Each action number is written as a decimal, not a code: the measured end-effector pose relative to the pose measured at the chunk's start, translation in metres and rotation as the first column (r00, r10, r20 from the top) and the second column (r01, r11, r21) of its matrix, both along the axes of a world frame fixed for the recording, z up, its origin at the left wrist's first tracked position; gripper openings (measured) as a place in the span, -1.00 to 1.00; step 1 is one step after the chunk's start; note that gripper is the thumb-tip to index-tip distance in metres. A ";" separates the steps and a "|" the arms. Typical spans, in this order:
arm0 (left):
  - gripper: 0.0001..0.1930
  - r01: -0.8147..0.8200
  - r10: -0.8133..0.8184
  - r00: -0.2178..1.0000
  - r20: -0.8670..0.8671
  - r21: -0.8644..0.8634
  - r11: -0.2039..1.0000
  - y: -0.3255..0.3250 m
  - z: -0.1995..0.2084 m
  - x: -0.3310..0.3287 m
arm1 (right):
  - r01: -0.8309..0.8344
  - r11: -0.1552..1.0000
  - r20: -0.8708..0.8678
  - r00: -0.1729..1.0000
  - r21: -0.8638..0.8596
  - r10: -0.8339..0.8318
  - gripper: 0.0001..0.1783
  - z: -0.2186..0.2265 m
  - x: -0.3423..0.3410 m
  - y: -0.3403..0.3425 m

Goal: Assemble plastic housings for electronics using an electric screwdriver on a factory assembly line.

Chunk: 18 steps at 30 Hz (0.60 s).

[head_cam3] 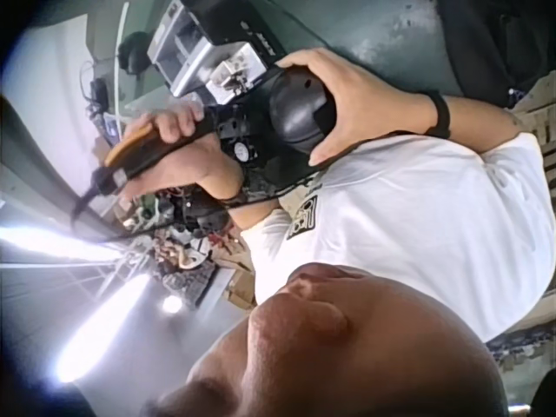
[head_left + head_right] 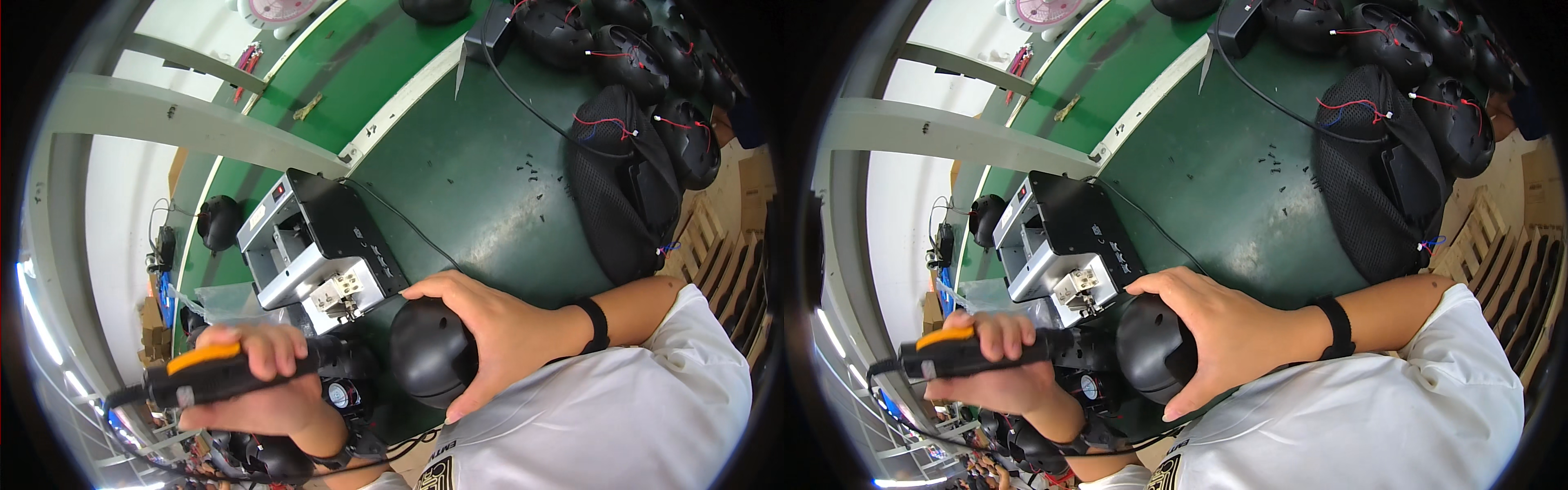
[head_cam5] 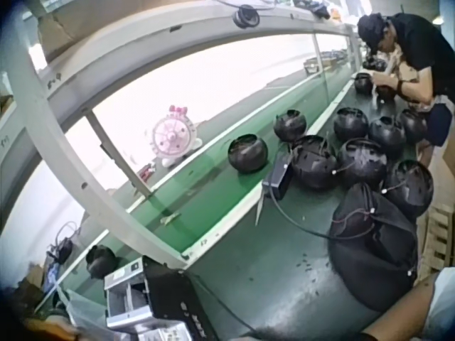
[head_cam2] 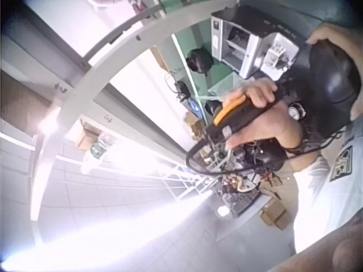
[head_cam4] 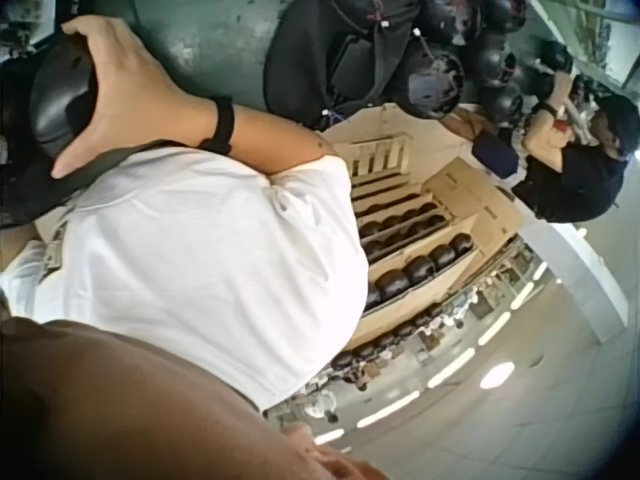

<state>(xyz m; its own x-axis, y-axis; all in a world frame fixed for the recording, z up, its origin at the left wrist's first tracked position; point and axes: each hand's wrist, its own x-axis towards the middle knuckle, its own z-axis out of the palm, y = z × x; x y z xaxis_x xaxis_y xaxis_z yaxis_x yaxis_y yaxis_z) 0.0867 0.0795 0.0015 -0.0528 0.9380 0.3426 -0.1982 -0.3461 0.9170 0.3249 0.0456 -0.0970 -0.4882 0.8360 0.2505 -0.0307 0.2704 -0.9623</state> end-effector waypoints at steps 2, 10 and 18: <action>-0.21 0.073 -0.080 0.993 0.090 0.077 0.994 -0.008 0.013 0.010 | 0.021 1.000 0.009 1.000 -0.019 -0.021 0.25 0.000 0.001 -0.001; -0.08 0.338 -0.353 0.935 0.003 0.286 0.897 -0.034 0.051 0.038 | 0.024 1.000 0.105 0.994 -0.016 -0.022 0.27 0.008 -0.008 -0.003; -0.06 0.419 -0.395 0.907 -0.147 0.216 0.882 -0.028 0.049 0.043 | 0.036 0.999 0.115 0.993 -0.027 -0.033 0.27 0.008 -0.012 -0.008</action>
